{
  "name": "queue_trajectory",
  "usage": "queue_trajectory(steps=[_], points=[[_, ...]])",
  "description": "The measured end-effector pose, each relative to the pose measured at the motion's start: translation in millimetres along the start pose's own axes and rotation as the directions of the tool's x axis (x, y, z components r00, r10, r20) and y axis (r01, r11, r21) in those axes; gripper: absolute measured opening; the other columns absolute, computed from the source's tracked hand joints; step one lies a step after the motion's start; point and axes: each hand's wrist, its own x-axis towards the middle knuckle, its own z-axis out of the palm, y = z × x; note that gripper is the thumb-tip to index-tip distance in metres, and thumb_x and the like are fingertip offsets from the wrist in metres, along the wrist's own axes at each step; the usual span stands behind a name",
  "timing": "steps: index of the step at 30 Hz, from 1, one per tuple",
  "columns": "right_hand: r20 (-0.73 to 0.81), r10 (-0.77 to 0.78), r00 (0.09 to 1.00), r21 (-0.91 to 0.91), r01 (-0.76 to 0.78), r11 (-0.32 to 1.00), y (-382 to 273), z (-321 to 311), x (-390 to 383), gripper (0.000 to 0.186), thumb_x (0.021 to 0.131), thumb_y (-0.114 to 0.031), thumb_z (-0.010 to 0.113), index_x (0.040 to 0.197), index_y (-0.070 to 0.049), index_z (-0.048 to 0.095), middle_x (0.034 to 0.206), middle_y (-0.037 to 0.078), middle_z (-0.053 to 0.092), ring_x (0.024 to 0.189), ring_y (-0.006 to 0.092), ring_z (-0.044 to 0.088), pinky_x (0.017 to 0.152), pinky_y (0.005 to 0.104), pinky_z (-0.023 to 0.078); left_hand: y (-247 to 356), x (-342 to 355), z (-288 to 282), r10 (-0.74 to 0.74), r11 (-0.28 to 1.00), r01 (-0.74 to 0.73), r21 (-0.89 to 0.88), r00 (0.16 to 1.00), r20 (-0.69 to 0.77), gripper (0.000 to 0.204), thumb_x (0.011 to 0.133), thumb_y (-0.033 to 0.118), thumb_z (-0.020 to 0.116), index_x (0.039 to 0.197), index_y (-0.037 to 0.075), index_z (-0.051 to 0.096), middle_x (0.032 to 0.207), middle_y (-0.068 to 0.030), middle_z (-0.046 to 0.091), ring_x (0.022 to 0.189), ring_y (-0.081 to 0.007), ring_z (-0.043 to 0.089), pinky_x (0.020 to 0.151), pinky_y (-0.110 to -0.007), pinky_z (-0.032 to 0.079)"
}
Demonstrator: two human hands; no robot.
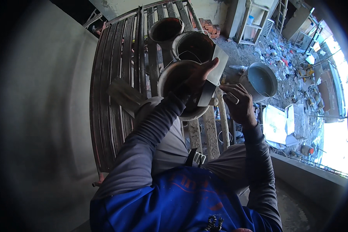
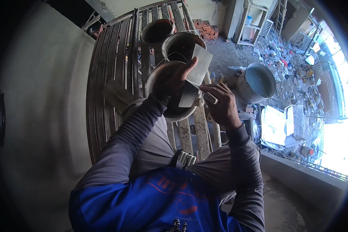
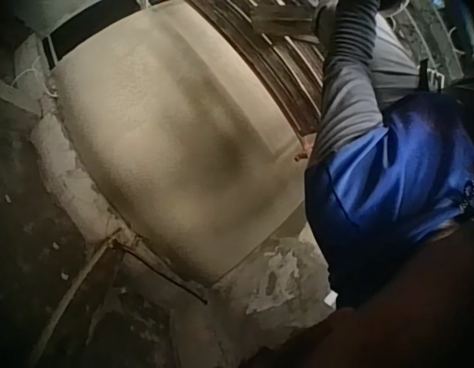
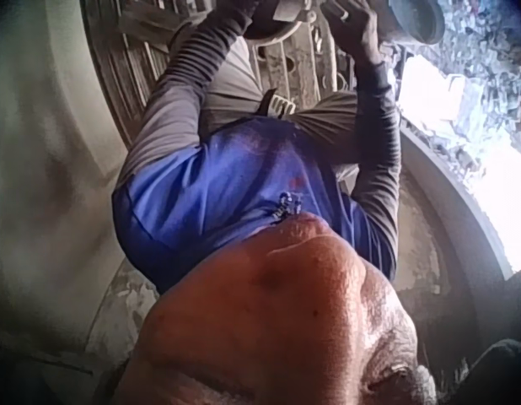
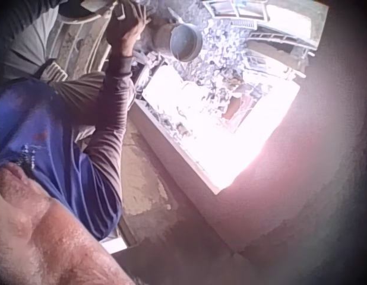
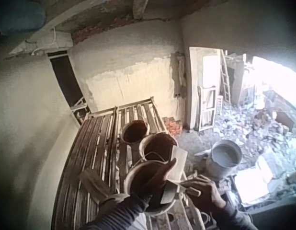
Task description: Applying plaster to a wall and ceiling corner using a trowel while standing on a scaffold.
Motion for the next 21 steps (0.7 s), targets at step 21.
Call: queue_trajectory(steps=[21], points=[[-0.056,-0.075,0.996,-0.142,0.067,0.988,-4,7,-7,0.018,0.076,-0.006,0.063,0.094,-0.005,0.068,0.093,0.009,0.067,0.087,0.0260,0.062,0.079,0.0368,0.047,2,10,-3,0.077,0.997,-0.076,0.013,0.986,-0.145,0.044,0.100,0.024,0.036,0.135,-0.002,0.043,0.143,-0.0170,0.040,0.135,-0.0224,0.034,0.114,-0.034,0.023]])
